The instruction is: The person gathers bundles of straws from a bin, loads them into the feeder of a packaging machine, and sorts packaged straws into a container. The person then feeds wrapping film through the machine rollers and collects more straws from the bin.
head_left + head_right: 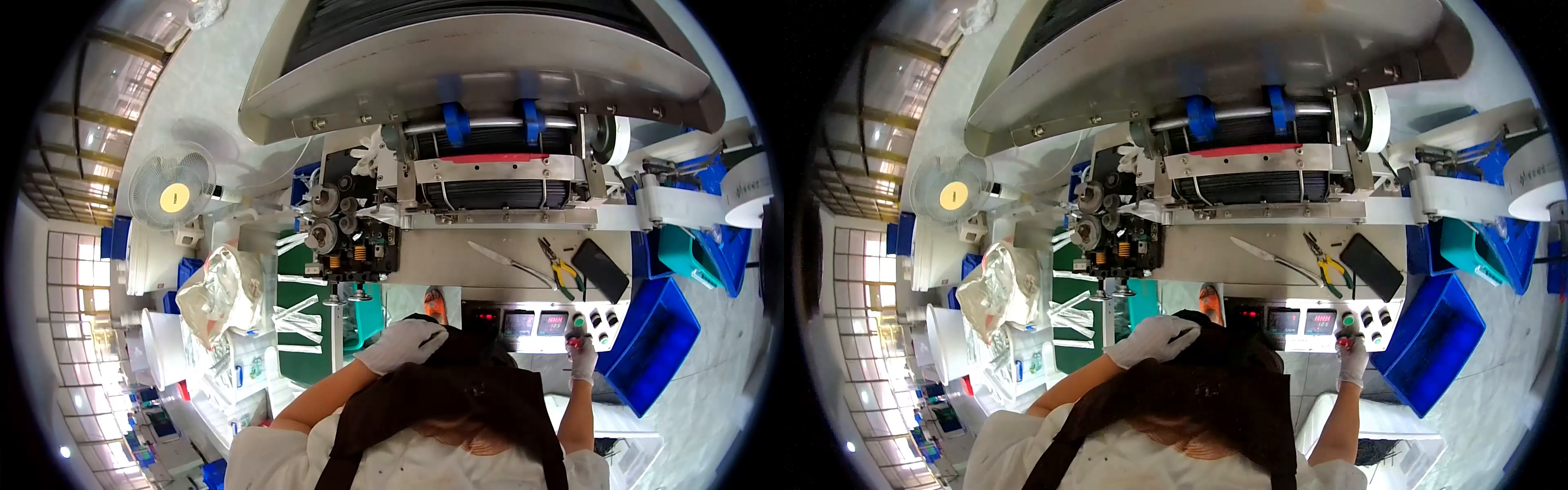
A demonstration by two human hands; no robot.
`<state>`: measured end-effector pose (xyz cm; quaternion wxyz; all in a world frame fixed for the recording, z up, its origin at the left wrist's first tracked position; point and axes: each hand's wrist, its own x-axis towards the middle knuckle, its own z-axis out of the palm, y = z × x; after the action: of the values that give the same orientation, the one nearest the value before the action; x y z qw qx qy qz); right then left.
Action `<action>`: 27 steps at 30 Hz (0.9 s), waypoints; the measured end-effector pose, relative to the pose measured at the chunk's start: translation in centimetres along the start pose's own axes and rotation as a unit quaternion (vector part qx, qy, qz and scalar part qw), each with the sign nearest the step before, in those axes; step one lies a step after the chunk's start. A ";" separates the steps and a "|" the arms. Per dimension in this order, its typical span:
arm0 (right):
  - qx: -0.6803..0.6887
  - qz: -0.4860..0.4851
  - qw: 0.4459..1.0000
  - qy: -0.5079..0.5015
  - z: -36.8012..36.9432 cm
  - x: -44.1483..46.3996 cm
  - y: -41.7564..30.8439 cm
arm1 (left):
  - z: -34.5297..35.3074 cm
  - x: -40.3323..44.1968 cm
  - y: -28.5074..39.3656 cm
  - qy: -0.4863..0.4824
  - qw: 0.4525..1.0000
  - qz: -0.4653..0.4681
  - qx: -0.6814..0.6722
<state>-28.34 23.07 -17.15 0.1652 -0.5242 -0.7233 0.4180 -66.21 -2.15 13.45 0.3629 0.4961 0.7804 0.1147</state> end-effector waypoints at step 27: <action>0.410 0.332 0.826 -0.201 30.5 -1.2 -50.4 | -19.0 12.6 -23.3 0.069 0.976 0.138 0.151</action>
<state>-79.77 3.79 4.10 0.0669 -0.5207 -0.2855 0.8018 -98.29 0.83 8.64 0.2097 0.6390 0.7358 0.0789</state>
